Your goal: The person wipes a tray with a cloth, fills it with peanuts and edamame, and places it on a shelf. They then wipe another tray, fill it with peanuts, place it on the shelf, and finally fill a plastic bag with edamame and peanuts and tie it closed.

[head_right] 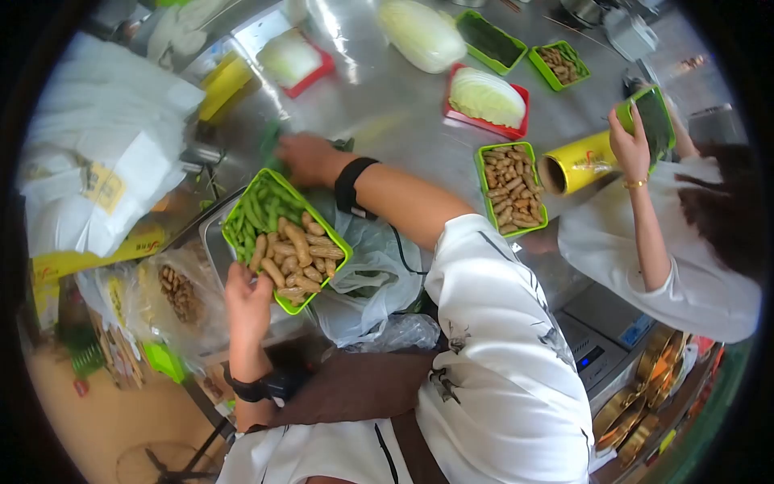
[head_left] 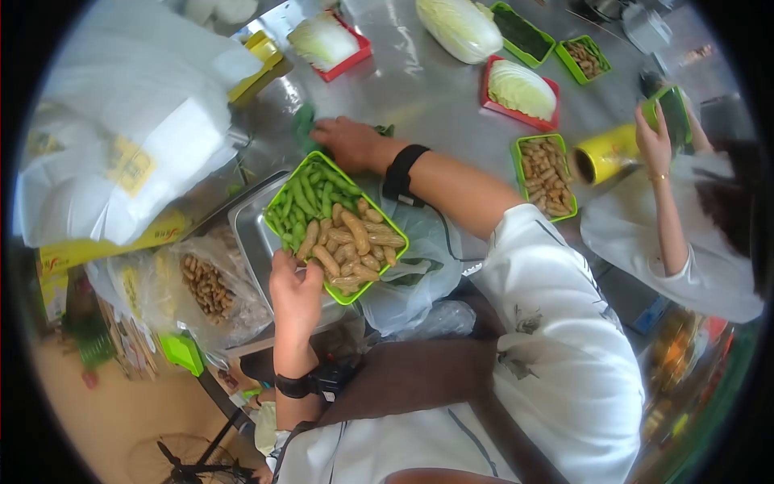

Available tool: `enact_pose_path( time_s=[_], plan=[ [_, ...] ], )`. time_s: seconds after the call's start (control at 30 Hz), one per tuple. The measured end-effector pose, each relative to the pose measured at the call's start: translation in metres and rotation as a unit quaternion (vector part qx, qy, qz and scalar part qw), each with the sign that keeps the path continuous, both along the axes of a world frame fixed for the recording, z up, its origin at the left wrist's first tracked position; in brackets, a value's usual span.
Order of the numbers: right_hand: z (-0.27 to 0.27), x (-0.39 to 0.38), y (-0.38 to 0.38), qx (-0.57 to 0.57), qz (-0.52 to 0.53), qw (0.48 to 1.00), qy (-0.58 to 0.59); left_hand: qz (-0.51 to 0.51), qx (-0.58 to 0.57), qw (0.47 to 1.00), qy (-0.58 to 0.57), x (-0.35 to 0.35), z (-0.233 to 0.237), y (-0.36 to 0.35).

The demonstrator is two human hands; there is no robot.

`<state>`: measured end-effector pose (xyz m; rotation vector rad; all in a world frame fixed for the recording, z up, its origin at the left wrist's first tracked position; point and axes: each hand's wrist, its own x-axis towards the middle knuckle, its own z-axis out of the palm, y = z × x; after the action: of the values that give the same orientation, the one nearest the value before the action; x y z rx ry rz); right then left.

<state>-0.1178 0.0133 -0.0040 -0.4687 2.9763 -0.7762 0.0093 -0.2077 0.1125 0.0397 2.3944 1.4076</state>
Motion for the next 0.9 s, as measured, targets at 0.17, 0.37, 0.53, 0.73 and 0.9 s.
enact_pose_path(
  time_s=[0.17, 0.37, 0.53, 0.73, 0.9],
  plan=[
    [0.016, 0.041, 0.059, -0.007, -0.092, 0.994, -0.058, -0.001, 0.038, 0.999, 0.012, -0.004, 0.000, 0.008],
    [-0.005, 0.033, 0.172, 0.139, -0.341, 0.930, 0.010, -0.003, 0.032, 0.999, -0.011, -0.008, 0.003, 0.015],
    [0.000, 0.091, 0.136, 0.092, -0.207, 0.974, -0.003, -0.021, 0.019, 1.000, 0.009, -0.012, -0.012, 0.010],
    [0.022, 0.217, 0.091, 0.057, -0.150, 0.986, -0.048, -0.004, 0.068, 0.997, -0.031, -0.017, -0.011, 0.019],
    [0.029, 0.278, 0.066, 0.039, -0.172, 0.982, -0.067, -0.019, 0.044, 0.998, -0.043, -0.018, -0.010, 0.023]
  ],
)
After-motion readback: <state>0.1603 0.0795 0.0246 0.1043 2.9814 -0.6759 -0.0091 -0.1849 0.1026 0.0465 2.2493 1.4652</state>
